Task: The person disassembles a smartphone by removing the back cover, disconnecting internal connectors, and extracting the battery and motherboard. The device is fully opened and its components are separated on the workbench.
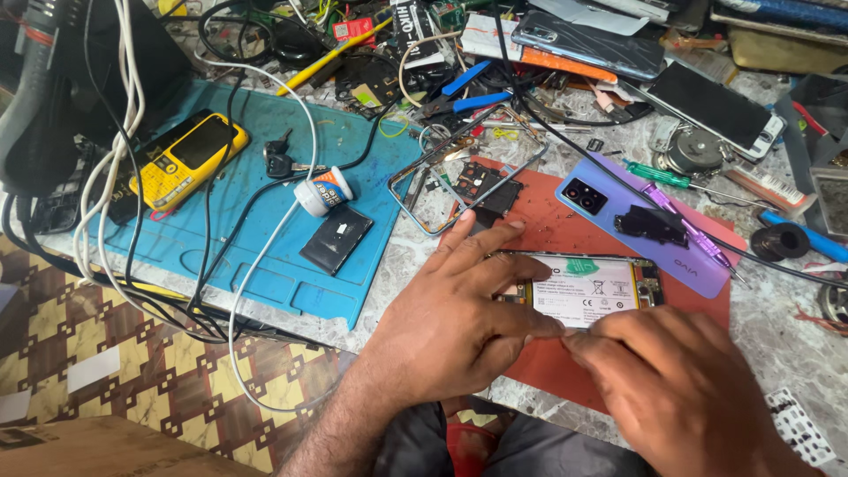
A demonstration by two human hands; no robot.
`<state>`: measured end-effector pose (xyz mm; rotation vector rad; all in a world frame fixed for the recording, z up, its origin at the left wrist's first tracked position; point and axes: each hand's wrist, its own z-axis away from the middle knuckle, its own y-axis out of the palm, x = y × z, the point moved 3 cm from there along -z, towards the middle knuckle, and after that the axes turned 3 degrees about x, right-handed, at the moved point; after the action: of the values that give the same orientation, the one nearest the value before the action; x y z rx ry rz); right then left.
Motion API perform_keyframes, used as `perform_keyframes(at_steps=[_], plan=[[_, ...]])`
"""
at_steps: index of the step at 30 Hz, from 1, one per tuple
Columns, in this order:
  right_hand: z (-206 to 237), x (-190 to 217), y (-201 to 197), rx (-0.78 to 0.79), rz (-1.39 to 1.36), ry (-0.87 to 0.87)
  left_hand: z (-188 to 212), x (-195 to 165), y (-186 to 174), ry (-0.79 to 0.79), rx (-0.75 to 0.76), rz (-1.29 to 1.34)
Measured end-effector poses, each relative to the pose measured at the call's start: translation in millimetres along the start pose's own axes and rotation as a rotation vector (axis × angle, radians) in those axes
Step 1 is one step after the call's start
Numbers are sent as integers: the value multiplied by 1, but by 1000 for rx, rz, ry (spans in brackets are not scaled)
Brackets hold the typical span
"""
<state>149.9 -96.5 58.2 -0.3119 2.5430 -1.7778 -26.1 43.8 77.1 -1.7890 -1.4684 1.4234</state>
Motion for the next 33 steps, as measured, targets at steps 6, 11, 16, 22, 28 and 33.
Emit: perform_keyframes(at_steps=[6,11,16,22,28,33], plan=[[19,-23,-12,-26,14,193,2,-2,0,27,-19,-7],[28,-30,-9,-18,-32,229,2,-3,0,33,-2,-11],[31,-34,-3,-22,-66,237,2,-2,0,32,6,-6],[30,-33,-4,-25,-78,252,2,-2,1,44,2,-13],[28,-29,-8,-42,-84,296,3,-2,2,49,-6,-16],[27,-33,-8,-1,-200,439,3,-2,1,50,-15,-10]])
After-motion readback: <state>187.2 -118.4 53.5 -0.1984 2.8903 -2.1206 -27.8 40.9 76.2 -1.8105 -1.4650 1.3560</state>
